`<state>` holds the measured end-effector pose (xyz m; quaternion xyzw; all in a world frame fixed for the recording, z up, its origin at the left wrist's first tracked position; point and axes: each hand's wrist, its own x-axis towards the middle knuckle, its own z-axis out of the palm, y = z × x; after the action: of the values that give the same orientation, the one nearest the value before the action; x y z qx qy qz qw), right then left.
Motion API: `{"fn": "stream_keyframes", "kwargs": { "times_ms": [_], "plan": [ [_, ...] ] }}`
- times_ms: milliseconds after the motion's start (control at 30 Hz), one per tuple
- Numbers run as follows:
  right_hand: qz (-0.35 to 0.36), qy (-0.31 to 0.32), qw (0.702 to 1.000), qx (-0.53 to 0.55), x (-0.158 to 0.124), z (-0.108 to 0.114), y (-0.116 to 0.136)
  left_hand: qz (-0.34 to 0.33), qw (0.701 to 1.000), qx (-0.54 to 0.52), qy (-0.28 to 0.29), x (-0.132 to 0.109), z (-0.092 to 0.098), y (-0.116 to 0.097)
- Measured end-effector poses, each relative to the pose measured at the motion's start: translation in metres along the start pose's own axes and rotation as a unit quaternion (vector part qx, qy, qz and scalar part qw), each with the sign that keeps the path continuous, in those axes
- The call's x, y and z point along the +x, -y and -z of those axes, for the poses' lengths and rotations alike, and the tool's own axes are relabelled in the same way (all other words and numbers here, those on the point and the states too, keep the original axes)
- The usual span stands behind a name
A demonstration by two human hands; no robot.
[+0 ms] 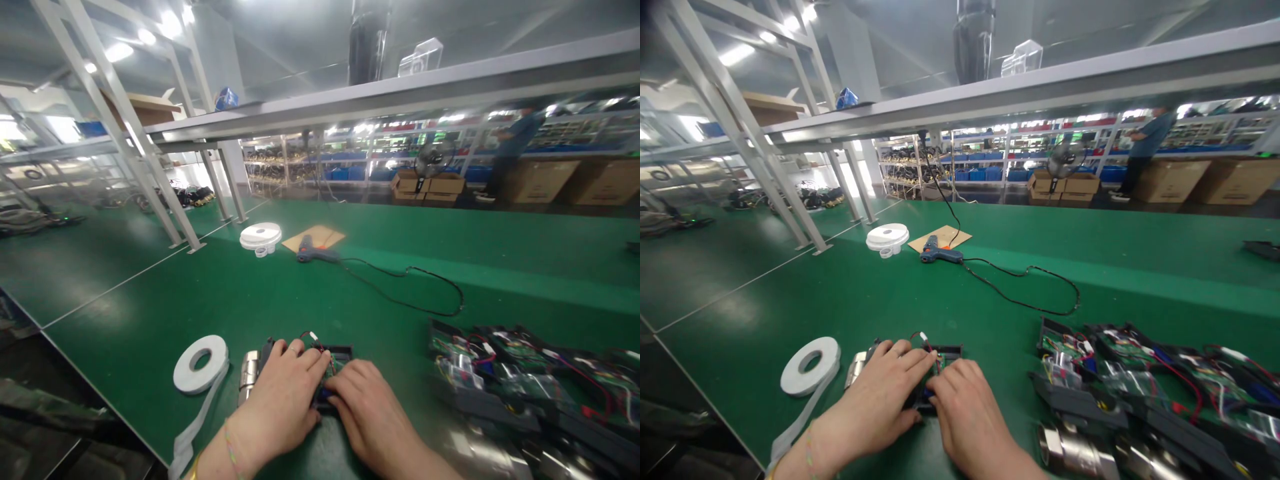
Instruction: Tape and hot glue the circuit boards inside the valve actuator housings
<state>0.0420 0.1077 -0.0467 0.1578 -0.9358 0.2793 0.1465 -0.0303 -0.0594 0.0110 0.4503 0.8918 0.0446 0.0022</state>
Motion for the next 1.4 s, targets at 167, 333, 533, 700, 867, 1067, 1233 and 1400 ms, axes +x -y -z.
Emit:
{"fn": "stream_keyframes", "kwargs": {
  "times_ms": [167,333,533,700,867,1067,1233,1400],
  "plan": [
    [-0.004,0.013,1.0,0.003,-0.001,-0.003,0.002,-0.004,1.0,-0.001,-0.004,-0.001,-0.003,0.001],
    [0.002,0.0,1.0,0.028,-0.008,-0.008,0.003,-0.013,1.0,-0.007,0.014,0.001,0.001,0.002],
    [0.005,-0.032,0.999,0.024,-0.008,-0.014,-0.004,-0.018,1.0,-0.011,0.017,0.001,0.004,0.001],
    [0.01,-0.043,0.999,0.025,-0.008,-0.018,-0.007,-0.05,0.999,0.005,-0.014,-0.003,-0.008,0.005],
    [0.024,-0.065,0.997,0.04,-0.014,-0.018,-0.008,-0.084,0.988,0.062,-0.114,-0.01,-0.029,0.008],
    [0.004,-0.082,0.997,0.008,-0.016,-0.012,-0.011,-0.1,0.979,0.081,-0.161,-0.011,-0.036,0.01],
    [0.01,-0.097,0.995,-0.001,-0.013,-0.011,-0.01,-0.103,0.979,0.074,-0.161,-0.008,-0.038,0.011],
    [0.007,-0.097,0.995,-0.016,-0.013,-0.012,-0.014,-0.079,0.991,0.048,-0.092,-0.012,-0.022,0.005]
  ]
}}
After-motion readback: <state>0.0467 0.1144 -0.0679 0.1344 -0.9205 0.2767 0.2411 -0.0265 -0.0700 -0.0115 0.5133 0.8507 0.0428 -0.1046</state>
